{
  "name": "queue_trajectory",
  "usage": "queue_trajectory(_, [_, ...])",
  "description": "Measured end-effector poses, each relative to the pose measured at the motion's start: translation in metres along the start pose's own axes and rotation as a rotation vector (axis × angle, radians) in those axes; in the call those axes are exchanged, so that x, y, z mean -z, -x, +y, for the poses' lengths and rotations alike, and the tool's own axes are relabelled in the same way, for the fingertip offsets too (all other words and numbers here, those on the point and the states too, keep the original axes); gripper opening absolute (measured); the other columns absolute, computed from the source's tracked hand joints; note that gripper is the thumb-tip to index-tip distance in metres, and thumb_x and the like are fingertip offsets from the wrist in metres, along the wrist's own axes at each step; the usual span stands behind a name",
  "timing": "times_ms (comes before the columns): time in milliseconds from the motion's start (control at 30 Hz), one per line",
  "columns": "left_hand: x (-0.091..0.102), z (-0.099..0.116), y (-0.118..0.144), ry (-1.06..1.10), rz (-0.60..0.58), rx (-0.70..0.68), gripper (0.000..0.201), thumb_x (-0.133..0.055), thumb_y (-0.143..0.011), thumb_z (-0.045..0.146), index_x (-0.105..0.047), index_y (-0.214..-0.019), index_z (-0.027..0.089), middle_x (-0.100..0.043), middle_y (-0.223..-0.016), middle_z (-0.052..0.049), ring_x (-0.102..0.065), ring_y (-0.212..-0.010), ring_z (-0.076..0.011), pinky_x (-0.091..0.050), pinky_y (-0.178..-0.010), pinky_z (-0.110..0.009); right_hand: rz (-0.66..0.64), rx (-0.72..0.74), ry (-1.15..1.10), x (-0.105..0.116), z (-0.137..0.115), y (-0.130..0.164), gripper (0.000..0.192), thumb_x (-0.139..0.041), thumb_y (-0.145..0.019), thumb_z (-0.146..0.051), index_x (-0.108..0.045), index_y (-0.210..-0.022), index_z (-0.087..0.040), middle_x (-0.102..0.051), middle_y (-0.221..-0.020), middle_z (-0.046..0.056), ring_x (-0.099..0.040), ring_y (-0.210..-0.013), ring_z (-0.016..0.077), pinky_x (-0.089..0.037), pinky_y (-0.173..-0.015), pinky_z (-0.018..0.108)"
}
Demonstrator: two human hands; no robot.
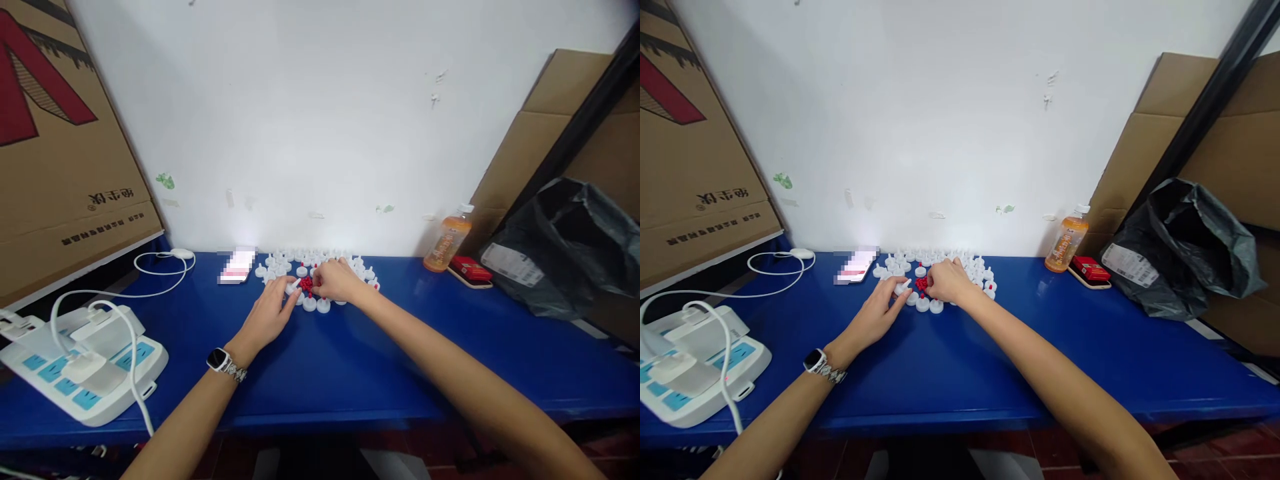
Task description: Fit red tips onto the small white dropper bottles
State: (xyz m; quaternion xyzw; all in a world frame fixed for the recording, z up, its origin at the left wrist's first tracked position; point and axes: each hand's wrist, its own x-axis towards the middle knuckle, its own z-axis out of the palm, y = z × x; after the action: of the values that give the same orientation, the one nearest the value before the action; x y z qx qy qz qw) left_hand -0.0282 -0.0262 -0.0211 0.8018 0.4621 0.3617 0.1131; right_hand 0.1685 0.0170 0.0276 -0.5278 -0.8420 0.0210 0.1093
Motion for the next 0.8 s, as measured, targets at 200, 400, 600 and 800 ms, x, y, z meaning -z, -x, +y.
queue_trajectory(200, [-0.001, -0.001, -0.001, -0.011, -0.026, -0.015, 0.035, -0.038, -0.1, 0.046, -0.051, -0.123, 0.023, -0.062, -0.109, -0.007, -0.058, -0.103, -0.0237, -0.048, -0.087, -0.039, -0.061, -0.043, 0.134, -0.003, -0.013, -0.005, 0.012, -0.062, -0.076, -0.016, -0.074, -0.077, -0.017, -0.074, -0.085, 0.013, -0.065, -0.093, 0.0279, -0.036, -0.088, 0.039])
queue_trajectory(400, [0.0, 0.001, -0.001, 0.013, -0.03, 0.013, 0.034, -0.04, -0.1, 0.045, -0.051, -0.123, 0.024, -0.062, -0.115, -0.007, -0.058, -0.105, -0.0237, -0.047, -0.089, -0.039, 0.046, -0.026, -0.036, -0.002, -0.005, -0.005, 0.012, -0.061, -0.076, -0.014, -0.071, -0.071, -0.018, -0.074, -0.079, 0.01, -0.065, -0.089, 0.026, -0.039, -0.088, 0.039])
queue_trajectory(600, [0.003, 0.006, 0.001, 0.024, -0.026, 0.021, 0.034, -0.04, -0.1, 0.045, -0.051, -0.124, 0.024, -0.062, -0.113, -0.006, -0.059, -0.102, -0.0231, -0.048, -0.087, -0.038, 0.366, -0.019, -0.999, -0.015, -0.006, -0.001, 0.018, -0.066, -0.08, -0.035, -0.068, -0.084, -0.017, -0.073, -0.08, 0.006, -0.066, -0.074, 0.0179, -0.049, -0.07, 0.029])
queue_trajectory(800, [0.001, 0.007, 0.001, 0.046, -0.018, 0.043, 0.035, -0.039, -0.1, 0.046, -0.051, -0.124, 0.024, -0.061, -0.112, -0.007, -0.058, -0.103, -0.0235, -0.047, -0.088, -0.039, 0.453, -0.085, -1.361, -0.036, -0.032, 0.004, 0.029, -0.075, -0.073, -0.044, -0.069, -0.079, -0.016, -0.069, -0.071, 0.004, -0.062, -0.062, 0.0149, -0.049, -0.059, 0.026])
